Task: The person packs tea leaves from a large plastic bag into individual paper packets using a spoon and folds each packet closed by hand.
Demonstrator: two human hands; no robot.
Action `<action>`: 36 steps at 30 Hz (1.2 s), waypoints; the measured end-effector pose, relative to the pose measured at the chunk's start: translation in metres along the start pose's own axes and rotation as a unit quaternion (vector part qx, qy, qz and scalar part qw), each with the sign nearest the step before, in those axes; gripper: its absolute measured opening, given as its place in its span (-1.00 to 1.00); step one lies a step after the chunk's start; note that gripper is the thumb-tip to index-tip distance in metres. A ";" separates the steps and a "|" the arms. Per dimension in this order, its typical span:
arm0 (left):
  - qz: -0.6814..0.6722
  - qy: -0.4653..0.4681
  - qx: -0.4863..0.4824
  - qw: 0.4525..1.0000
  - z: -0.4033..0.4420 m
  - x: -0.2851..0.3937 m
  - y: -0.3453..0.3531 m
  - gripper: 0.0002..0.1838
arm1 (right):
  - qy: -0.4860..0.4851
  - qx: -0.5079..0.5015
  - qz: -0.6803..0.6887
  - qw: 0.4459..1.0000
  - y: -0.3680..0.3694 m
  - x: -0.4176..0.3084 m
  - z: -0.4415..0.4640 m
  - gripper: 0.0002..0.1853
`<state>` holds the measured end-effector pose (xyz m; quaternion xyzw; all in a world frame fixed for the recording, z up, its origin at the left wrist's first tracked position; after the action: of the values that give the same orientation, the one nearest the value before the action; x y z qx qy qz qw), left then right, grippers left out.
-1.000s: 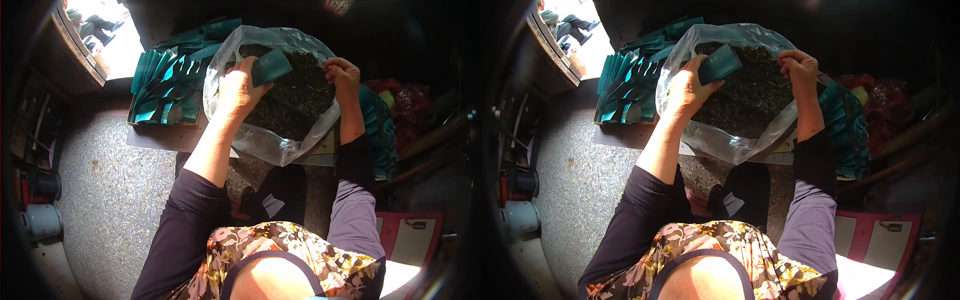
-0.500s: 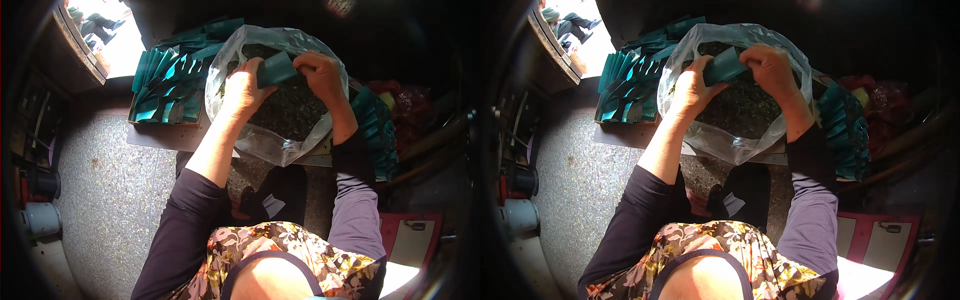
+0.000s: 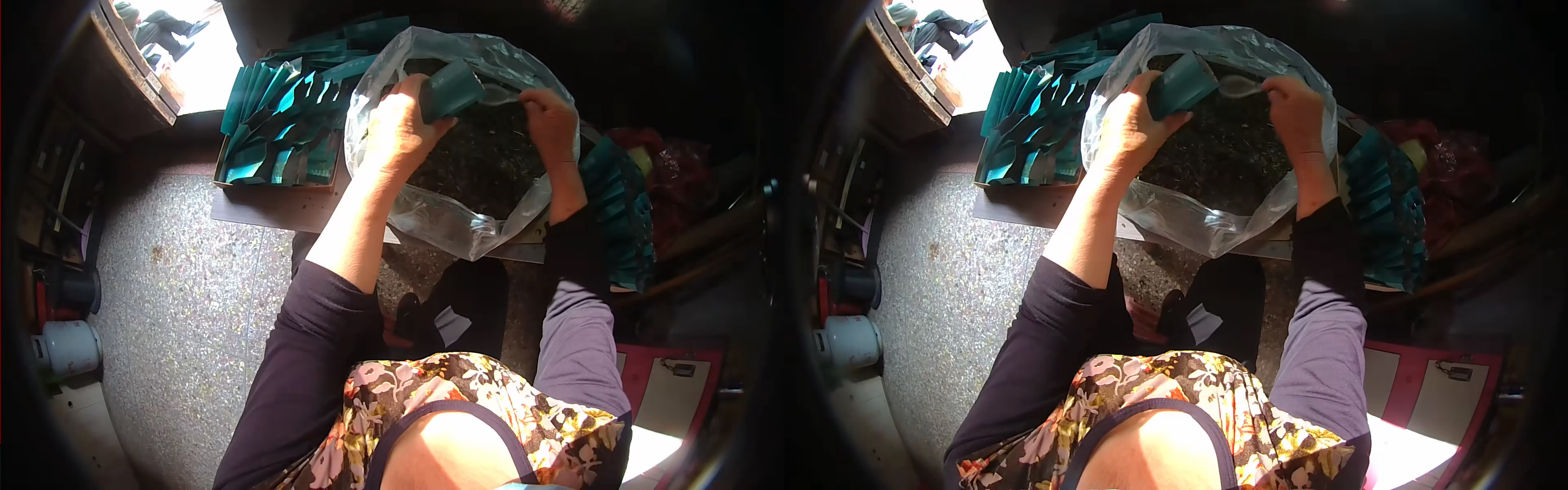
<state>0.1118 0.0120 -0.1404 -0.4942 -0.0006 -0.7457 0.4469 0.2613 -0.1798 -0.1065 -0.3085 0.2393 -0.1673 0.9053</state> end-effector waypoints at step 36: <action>0.023 0.009 -0.005 1.000 -0.002 0.001 0.004 -0.33 | 0.217 -0.065 0.328 0.917 -0.028 -0.008 0.020 -0.77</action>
<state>0.1129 0.0082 -0.1428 -0.4898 0.0188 -0.7394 0.4616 0.2608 -0.1879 -0.0718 -0.2266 0.5282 0.0917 0.8131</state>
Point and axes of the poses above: each hand's wrist, its own z-axis towards the middle knuckle, its own y-axis out of the palm, x = y × z, the point moved 2 cm from there along z, towards the middle knuckle, and after that the axes turned 2 degrees about -x, right-handed, at the moved point
